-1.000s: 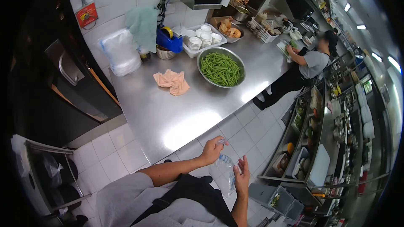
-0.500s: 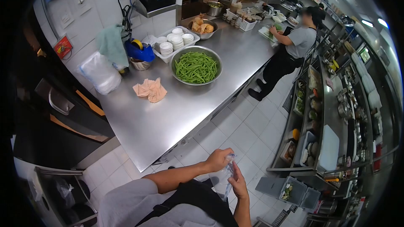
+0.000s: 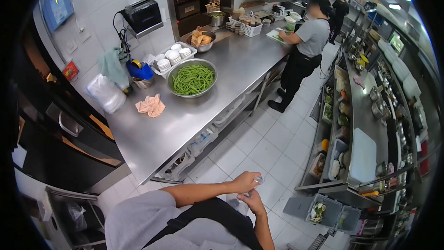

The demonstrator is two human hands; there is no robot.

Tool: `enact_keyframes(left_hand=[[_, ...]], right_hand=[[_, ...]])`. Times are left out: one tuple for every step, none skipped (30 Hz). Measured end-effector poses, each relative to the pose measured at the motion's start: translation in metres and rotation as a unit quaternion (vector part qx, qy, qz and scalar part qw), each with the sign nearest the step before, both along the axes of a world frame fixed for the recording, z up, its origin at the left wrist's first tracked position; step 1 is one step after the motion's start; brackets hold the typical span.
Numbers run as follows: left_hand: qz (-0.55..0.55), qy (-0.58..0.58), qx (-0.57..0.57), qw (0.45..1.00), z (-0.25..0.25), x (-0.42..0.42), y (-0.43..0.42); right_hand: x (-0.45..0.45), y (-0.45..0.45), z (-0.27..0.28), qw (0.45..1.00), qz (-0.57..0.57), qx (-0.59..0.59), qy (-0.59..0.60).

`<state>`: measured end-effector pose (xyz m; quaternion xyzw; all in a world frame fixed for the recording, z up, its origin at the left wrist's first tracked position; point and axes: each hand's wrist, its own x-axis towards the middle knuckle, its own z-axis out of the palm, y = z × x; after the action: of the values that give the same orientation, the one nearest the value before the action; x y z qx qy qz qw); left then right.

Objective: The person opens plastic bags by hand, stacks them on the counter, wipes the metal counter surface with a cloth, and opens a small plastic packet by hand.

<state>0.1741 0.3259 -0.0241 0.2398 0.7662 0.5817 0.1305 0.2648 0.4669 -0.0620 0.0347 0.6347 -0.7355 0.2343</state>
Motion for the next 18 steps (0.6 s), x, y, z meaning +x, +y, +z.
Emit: enact_keyframes(left_hand=[[-0.003, 0.001, -0.012, 1.000, 0.002, 0.001, 0.005], [-0.008, 0.000, -0.025, 1.000, 0.004, -0.002, 0.010], [-0.015, -0.001, -0.040, 0.999, 0.005, -0.001, 0.013], [-0.044, -0.015, -0.048, 0.998, -0.001, -0.003, 0.018], [-0.071, -0.027, -0.054, 0.996, -0.010, -0.011, 0.024], [-0.096, -0.038, -0.059, 0.993, -0.018, -0.019, 0.028], [-0.114, -0.036, -0.061, 0.991, -0.024, -0.021, 0.031], [-0.132, -0.036, -0.062, 0.989, -0.031, -0.019, 0.034], [-0.150, -0.036, -0.062, 0.986, -0.040, -0.017, 0.037], [-0.216, -0.068, -0.083, 0.971, -0.051, -0.018, 0.039], [-0.280, -0.102, -0.103, 0.949, -0.065, -0.019, 0.041], [-0.343, -0.136, -0.121, 0.922, -0.074, -0.021, 0.042], [-0.333, -0.186, -0.148, 0.912, -0.079, -0.023, 0.044], [-0.346, -0.202, -0.168, 0.901, -0.080, -0.036, 0.045], [-0.364, -0.217, -0.187, 0.886, -0.080, -0.056, 0.047], [-0.387, -0.231, -0.204, 0.869, -0.081, -0.066, 0.055], [-0.492, -0.006, -0.044, 0.870, -0.179, -0.079, 0.063], [-0.506, -0.044, -0.116, 0.853, -0.169, -0.095, 0.060]], right_hand=[[0.000, 0.003, -0.004, 1.000, 0.013, -0.009, 0.013], [0.003, 0.008, -0.008, 1.000, 0.006, -0.023, 0.002], [0.004, 0.011, -0.013, 0.999, -0.003, -0.039, -0.011], [0.000, 0.010, -0.005, 0.998, -0.013, -0.055, -0.019], [-0.004, 0.010, 0.008, 0.998, -0.008, -0.049, -0.024], [-0.004, 0.010, 0.005, 0.998, -0.020, -0.052, -0.038], [-0.002, 0.009, -0.001, 0.997, -0.030, -0.054, -0.052], [-0.001, 0.008, -0.009, 0.995, -0.039, -0.055, -0.067], [-0.002, 0.004, -0.025, 0.998, -0.015, -0.051, -0.033], [-0.002, 0.009, -0.049, 0.999, -0.016, -0.026, -0.032], [-0.001, 0.021, -0.080, 0.999, -0.016, 0.000, -0.033], [0.001, 0.032, -0.107, 0.999, -0.017, 0.025, -0.036], [0.002, 0.033, -0.121, 0.998, -0.018, 0.049, -0.041], [-0.006, 0.036, -0.078, 0.988, -0.038, 0.137, -0.055], [-0.016, 0.045, -0.057, 0.988, -0.036, 0.129, -0.073], [-0.020, 0.059, -0.049, 0.987, -0.039, 0.122, -0.093], [-0.019, 0.073, -0.058, 0.986, -0.052, 0.130, -0.088], [-0.013, 0.086, -0.071, 0.984, -0.074, 0.139, -0.085]])
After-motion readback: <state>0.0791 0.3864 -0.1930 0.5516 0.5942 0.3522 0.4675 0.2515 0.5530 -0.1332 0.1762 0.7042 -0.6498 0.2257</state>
